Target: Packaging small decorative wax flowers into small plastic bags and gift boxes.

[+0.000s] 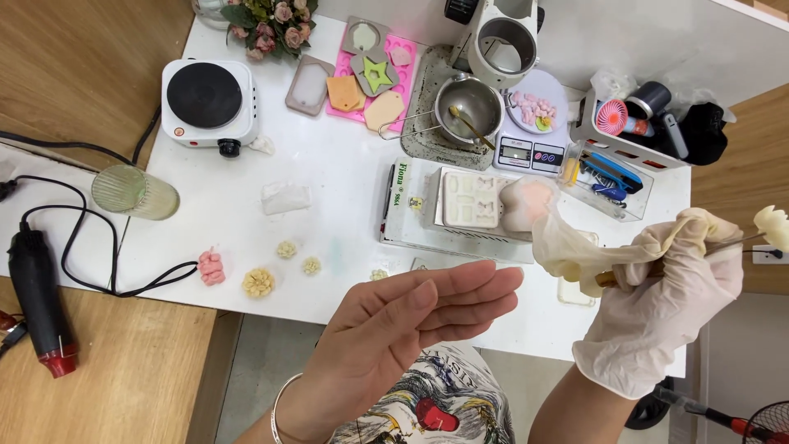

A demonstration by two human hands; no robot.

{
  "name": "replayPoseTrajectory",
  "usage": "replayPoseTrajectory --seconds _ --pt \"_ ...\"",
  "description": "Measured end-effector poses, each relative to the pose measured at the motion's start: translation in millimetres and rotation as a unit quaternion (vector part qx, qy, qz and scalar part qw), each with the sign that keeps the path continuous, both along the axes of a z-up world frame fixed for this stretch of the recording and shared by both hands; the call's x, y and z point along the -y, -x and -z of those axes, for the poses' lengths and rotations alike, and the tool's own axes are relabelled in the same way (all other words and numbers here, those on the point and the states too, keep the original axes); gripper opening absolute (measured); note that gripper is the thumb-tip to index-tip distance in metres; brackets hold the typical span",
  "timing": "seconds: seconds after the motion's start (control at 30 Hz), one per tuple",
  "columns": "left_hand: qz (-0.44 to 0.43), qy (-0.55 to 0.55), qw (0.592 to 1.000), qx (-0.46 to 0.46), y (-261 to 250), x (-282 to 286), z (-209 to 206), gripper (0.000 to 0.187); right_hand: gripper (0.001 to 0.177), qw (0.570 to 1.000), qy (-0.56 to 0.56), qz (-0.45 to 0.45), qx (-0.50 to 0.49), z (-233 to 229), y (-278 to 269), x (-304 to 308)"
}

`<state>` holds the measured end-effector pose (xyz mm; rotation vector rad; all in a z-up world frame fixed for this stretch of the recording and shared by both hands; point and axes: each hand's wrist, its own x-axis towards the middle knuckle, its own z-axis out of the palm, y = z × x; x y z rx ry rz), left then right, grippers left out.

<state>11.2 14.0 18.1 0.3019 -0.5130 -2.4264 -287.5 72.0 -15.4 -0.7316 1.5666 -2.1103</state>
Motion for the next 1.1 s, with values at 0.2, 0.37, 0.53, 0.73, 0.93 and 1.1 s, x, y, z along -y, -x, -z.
replayPoseTrajectory --seconds 0.2,0.37,0.53,0.73,0.93,1.1 --pt "-0.013 -0.014 1.000 0.015 6 -1 5 0.045 0.021 1.000 0.003 -0.014 0.023 4 -1 -3" --pt "-0.016 -0.016 0.999 0.028 10 -2 9 0.040 0.021 0.999 0.007 -0.021 0.024 4 -6 -2" --pt "-0.009 -0.037 0.998 0.042 13 -1 8 0.036 0.022 0.999 0.002 -0.024 0.029 5 -7 -1" --pt "-0.003 -0.057 0.997 0.045 15 -2 7 0.035 0.024 0.999 0.004 -0.026 0.031 6 -8 0" --pt "-0.001 -0.031 0.997 0.074 18 -1 5 0.032 0.024 0.999 0.000 -0.037 0.032 8 -9 -1" --pt "-0.044 0.026 0.995 0.090 21 -7 15 0.029 0.024 0.999 -0.007 -0.031 0.035 3 -16 1"
